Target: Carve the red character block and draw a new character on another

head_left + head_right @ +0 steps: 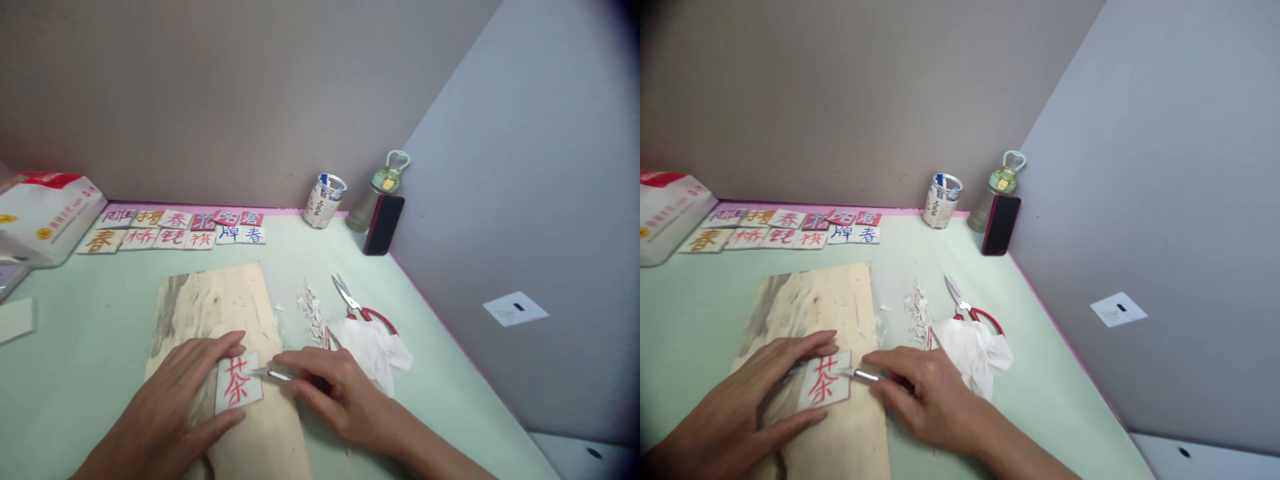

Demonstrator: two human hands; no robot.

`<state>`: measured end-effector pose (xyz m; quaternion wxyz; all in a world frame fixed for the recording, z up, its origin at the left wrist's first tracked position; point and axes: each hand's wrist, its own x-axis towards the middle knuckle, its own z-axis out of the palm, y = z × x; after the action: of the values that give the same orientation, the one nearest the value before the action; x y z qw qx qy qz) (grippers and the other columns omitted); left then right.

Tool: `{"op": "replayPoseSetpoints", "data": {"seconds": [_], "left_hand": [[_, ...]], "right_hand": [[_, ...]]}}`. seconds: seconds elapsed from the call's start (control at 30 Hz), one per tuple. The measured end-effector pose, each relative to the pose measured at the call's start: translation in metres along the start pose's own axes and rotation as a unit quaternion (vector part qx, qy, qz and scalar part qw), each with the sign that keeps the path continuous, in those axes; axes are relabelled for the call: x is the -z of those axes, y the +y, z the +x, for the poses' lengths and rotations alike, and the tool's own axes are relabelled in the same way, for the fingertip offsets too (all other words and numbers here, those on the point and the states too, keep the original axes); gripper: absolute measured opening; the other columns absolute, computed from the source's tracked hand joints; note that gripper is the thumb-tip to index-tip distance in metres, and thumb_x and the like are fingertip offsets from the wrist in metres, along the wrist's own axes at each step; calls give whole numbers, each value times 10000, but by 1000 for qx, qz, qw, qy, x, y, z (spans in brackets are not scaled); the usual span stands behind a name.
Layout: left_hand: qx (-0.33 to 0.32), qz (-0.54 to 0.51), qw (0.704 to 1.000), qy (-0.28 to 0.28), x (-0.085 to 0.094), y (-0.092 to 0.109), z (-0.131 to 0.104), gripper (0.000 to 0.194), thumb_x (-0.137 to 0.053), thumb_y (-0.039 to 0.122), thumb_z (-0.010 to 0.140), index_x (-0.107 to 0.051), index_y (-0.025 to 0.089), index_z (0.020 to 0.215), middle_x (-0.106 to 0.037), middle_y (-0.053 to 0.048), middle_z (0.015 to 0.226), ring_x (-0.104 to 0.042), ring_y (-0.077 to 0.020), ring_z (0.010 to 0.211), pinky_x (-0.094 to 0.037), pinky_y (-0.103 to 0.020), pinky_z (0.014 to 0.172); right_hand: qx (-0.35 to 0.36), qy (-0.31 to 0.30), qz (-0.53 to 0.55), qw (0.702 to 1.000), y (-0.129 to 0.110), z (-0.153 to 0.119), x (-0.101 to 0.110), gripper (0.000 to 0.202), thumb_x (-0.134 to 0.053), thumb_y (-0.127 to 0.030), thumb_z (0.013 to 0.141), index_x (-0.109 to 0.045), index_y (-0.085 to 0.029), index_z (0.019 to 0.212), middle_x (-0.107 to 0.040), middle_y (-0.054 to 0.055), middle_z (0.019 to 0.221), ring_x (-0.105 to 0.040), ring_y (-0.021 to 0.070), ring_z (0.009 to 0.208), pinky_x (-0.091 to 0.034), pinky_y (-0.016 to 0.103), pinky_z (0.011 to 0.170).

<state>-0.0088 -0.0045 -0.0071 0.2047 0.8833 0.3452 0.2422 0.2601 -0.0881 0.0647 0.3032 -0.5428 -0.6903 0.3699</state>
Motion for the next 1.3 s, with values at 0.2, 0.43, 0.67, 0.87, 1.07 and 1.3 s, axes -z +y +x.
{"op": "replayPoseSetpoints", "data": {"seconds": [0.2, 0.43, 0.67, 0.87, 1.07, 1.3], "left_hand": [[-26, -24, 999, -2, 1, 25, 8, 340, -665, 556, 936, -554, 269, 1079, -644, -39, 1066, -643, -273, 995, -535, -380, 825], [-84, -66, 993, -42, 10, 36, 25, 75, -514, 274, 1053, -571, 275, 1005, -626, 15, 968, -617, -171, 915, -483, -264, 786], [-98, -61, 993, -15, 8, 30, 22, 128, -468, 267, 1082, -581, 275, 1023, -649, 33, 974, -627, -143, 909, -459, -242, 827], [-134, 20, 991, 4, 4, 28, 20, 203, -440, 228, 1076, -620, 268, 993, -674, 43, 937, -648, -140, 869, -483, -250, 810], [-138, 19, 990, 5, -1, 17, 15, 200, -466, 266, 1057, -653, 285, 991, -704, 33, 916, -681, -157, 843, -535, -244, 779], [-33, -66, 997, -5, -2, 20, 9, 194, -442, 315, 1065, -626, 294, 1005, -686, 21, 969, -683, -163, 904, -520, -238, 809]], "right_hand": [[-65, 90, 95, 989, 0, 2, -9, 263, -610, -304, 966, -752, -179, 1148, -508, -45, 643, -422, 111, 578, -353, 242, 548], [-75, 90, 144, 983, -4, -1, -6, 220, -619, -290, 955, -757, -184, 1090, -476, -56, 640, -412, 107, 594, -339, 243, 569], [-114, 70, 199, 971, -7, -4, -13, 277, -625, -342, 964, -720, -209, 1188, -730, 42, 992, -495, 104, 643, -381, 236, 574], [-88, 56, 209, 972, -7, -10, -27, 406, -601, -380, 999, -592, -274, 1391, -738, 61, 1185, -646, 153, 815, -488, 240, 620], [-38, 65, 180, 981, -7, -12, -30, 407, -573, -367, 1029, -536, -275, 1423, -750, 66, 1204, -703, 211, 1042, -572, 293, 756], [0, 87, 126, 988, -4, -9, -34, 391, -522, -277, 1037, -505, -224, 1425, -792, 54, 1074, -714, 160, 810, -561, 280, 718]]}}
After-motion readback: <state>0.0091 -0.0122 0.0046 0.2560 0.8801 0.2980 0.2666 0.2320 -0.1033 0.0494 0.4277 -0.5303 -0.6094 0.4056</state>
